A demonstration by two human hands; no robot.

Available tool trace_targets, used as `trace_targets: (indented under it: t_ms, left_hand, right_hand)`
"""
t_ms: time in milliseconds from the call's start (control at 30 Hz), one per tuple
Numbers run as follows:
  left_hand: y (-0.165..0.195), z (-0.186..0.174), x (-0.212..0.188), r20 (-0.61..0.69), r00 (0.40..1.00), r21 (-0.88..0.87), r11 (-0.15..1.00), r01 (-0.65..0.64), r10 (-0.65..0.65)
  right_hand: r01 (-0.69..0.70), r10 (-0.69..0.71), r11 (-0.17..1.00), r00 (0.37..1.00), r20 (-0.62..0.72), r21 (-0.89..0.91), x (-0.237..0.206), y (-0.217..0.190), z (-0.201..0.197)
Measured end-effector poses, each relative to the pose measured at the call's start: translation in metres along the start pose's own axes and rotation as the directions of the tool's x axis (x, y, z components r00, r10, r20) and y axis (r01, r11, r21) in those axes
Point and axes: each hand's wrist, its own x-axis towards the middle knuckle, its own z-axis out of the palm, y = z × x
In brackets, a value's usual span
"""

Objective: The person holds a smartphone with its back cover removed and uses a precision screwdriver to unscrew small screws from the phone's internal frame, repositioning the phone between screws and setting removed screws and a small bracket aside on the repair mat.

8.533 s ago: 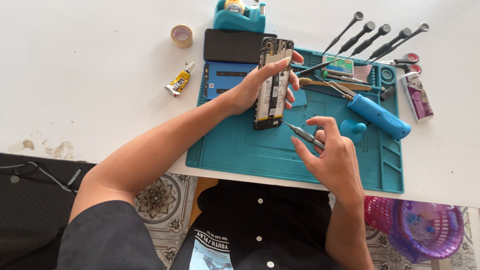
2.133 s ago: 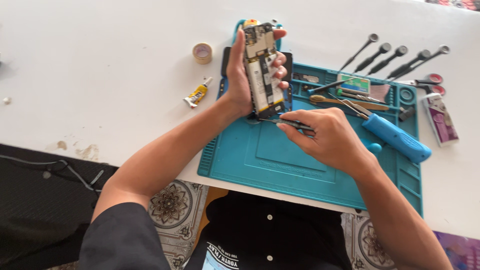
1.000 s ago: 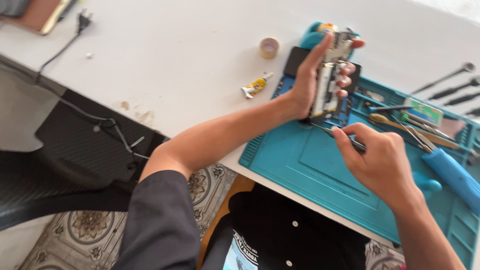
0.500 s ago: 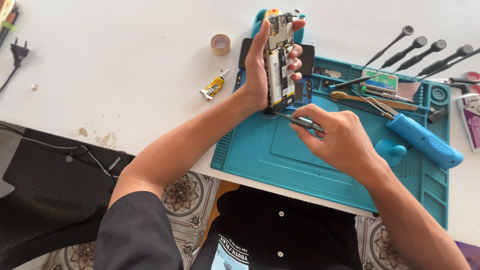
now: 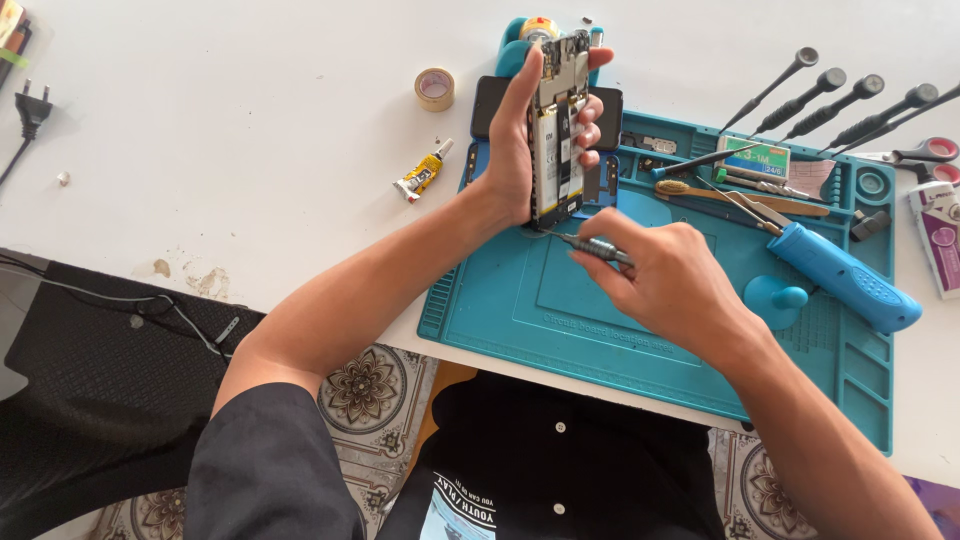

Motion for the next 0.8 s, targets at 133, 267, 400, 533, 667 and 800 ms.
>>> trace_targets:
  t_ms: [133, 267, 400, 533, 667, 800]
  left_hand:
    - [0.003, -0.001, 0.001, -0.012, 1.000, 0.038, 0.999, -0.026, 0.026]
    - [0.002, -0.001, 0.001, -0.024, 0.999, 0.070, 0.997, -0.043, 0.045]
    - [0.000, -0.001, 0.004, -0.029, 0.997, 0.051, 0.997, -0.063, 0.064]
    - [-0.001, -0.002, 0.006, -0.028, 0.999, 0.037, 0.999, -0.035, 0.037]
    - [-0.002, -0.003, 0.008, -0.031, 0.999, 0.011, 1.000, -0.027, 0.027]
    - [-0.003, -0.003, 0.008, -0.029, 0.998, 0.040, 0.998, -0.049, 0.050]
  right_hand:
    - [-0.045, 0.046, 0.998, 0.999, 0.022, -0.033, 0.002, -0.004, -0.004]
    - [-0.136, 0.136, 0.991, 0.990, 0.028, -0.011, 0.003, -0.008, -0.010]
    - [-0.210, 0.212, 0.977, 0.976, 0.056, -0.041, 0.003, -0.010, -0.014]
    - [-0.191, 0.191, 0.982, 0.981, 0.038, -0.010, 0.003, -0.011, -0.013]
    - [-0.235, 0.236, 0.971, 0.971, 0.044, -0.039, 0.002, -0.007, -0.013]
    - [-0.293, 0.307, 0.943, 0.949, 0.073, -0.156, 0.001, -0.004, -0.012]
